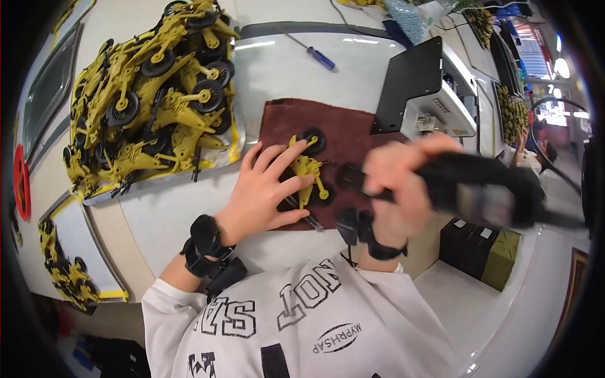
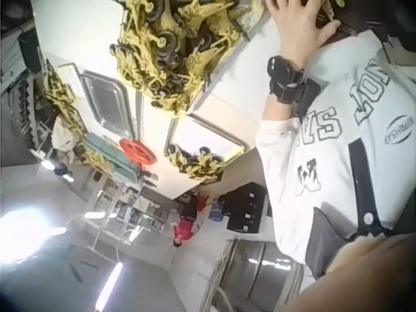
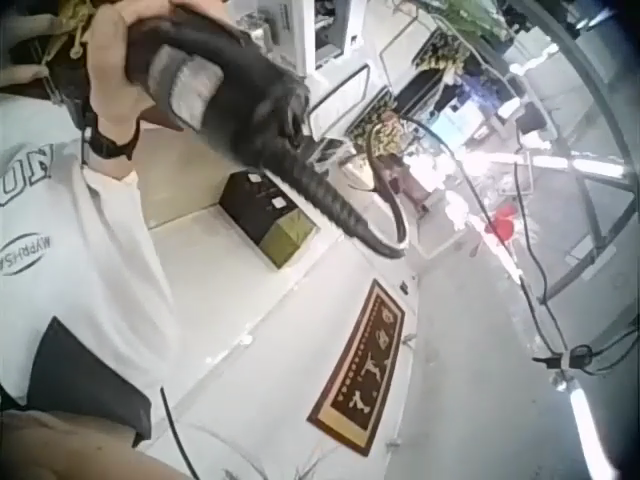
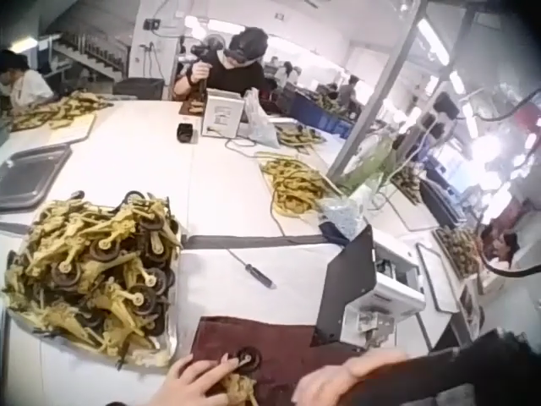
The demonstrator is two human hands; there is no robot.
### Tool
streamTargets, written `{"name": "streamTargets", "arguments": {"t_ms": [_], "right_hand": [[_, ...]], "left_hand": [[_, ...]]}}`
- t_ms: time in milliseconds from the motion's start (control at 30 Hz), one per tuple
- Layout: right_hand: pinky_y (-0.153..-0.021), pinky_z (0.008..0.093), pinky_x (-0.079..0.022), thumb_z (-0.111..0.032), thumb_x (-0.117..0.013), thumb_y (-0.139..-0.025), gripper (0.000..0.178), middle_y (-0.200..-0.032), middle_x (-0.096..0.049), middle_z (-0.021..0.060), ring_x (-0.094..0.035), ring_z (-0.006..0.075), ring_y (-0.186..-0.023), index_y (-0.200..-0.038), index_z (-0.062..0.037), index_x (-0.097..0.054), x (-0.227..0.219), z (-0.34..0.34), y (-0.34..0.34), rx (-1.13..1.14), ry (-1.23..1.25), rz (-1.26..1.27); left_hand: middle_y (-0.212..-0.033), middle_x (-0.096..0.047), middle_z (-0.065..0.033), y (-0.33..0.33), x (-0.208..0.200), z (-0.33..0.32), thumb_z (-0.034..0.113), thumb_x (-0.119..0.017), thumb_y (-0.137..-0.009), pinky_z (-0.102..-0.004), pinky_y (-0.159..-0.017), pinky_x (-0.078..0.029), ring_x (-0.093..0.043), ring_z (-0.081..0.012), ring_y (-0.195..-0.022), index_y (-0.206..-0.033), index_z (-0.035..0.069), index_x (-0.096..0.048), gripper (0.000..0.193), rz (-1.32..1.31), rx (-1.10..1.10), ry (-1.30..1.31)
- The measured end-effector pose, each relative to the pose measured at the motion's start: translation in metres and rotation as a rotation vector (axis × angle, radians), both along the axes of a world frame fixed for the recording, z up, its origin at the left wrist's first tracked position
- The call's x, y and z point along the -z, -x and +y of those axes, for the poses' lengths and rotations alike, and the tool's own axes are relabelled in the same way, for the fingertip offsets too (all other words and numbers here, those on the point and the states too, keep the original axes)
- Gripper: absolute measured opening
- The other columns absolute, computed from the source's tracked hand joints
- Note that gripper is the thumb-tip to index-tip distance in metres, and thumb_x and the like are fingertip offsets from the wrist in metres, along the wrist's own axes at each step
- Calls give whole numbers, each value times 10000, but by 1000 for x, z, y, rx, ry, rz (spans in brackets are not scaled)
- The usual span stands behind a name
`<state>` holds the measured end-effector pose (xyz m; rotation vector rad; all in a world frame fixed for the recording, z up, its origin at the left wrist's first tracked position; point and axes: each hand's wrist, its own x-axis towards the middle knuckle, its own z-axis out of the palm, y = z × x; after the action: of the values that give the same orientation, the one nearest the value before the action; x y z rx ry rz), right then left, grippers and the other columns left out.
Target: The worker is using an electric screwdriver to assemble small yellow toy motorcycles at a manufacturing workstation.
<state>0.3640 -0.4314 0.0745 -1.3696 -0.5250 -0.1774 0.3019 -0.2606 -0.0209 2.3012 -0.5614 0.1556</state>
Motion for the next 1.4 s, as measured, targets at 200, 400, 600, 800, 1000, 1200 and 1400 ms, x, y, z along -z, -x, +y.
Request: {"name": "streamTargets", "arguments": {"t_ms": [200, 400, 600, 800, 1000, 1200, 1400], "right_hand": [[-554, 269, -398, -135, -559, -826, 206, -581, -440, 13, -424, 127, -470, -978, -13, -491, -79, -77, -32, 649, -117, -268], [-519, 243, -418, -34, -652, -775, 242, -552, -510, 43, -495, 118, -467, -959, 43, -515, -50, -73, -74, 795, 82, -180], [-496, 282, -388, -78, -564, -813, 283, -590, -478, 54, -449, 136, -455, -1058, 5, -450, -45, -73, -19, 477, -78, -59], [-495, 339, -398, -63, -600, -801, 408, -639, -527, 96, -489, 192, -483, -1136, -18, -371, -22, 0, 9, 42, -282, -102], [-544, 333, -439, -21, -619, -762, 494, -651, -531, 85, -512, 191, -534, -1159, -17, -325, -17, 31, 3, -55, -214, -90], [-509, 323, -396, -66, -518, -762, 388, -621, -475, 70, -460, 172, -484, -1118, -15, -374, -7, 48, 4, -2, -1, -74], [-476, 298, -401, 95, -505, -733, 382, -623, -468, 63, -459, 159, -472, -1069, -33, -377, 19, 47, -6, 35, 281, -162]], "left_hand": [[-1392, -366, -132, 0, -2, -3, 368, -737, -622, -525, -1001, -260, -403, -325, -1166, -1027, 169, -616, 467, -40, 18, -10], [-1402, -358, -157, 1, 1, -2, 420, -729, -639, -515, -1001, -259, -392, -351, -1196, -1046, 175, -630, 485, -57, 23, -18], [-1423, -301, -172, 0, -3, -2, 406, -729, -654, -501, -1008, -260, -316, -385, -1242, -1048, 186, -628, 463, -12, 19, 12], [-1423, -302, -166, 3, -1, 4, 424, -703, -674, -516, -1000, -256, -316, -372, -1240, -1049, 187, -626, 450, -9, 1, 0], [-1428, -311, -164, 5, -4, 3, 420, -702, -665, -474, -998, -222, -332, -337, -1235, -1039, 194, -629, 443, -30, -18, 12], [-1433, -292, -163, 8, -3, 5, 315, -780, -586, -469, -963, -260, -341, -314, -1235, -1048, 186, -620, 505, -6, -16, 70], [-1433, -296, -150, 7, 0, 5, 320, -777, -590, -466, -907, -299, -365, -309, -1186, -1049, 187, -619, 503, 13, -21, 73]]}}
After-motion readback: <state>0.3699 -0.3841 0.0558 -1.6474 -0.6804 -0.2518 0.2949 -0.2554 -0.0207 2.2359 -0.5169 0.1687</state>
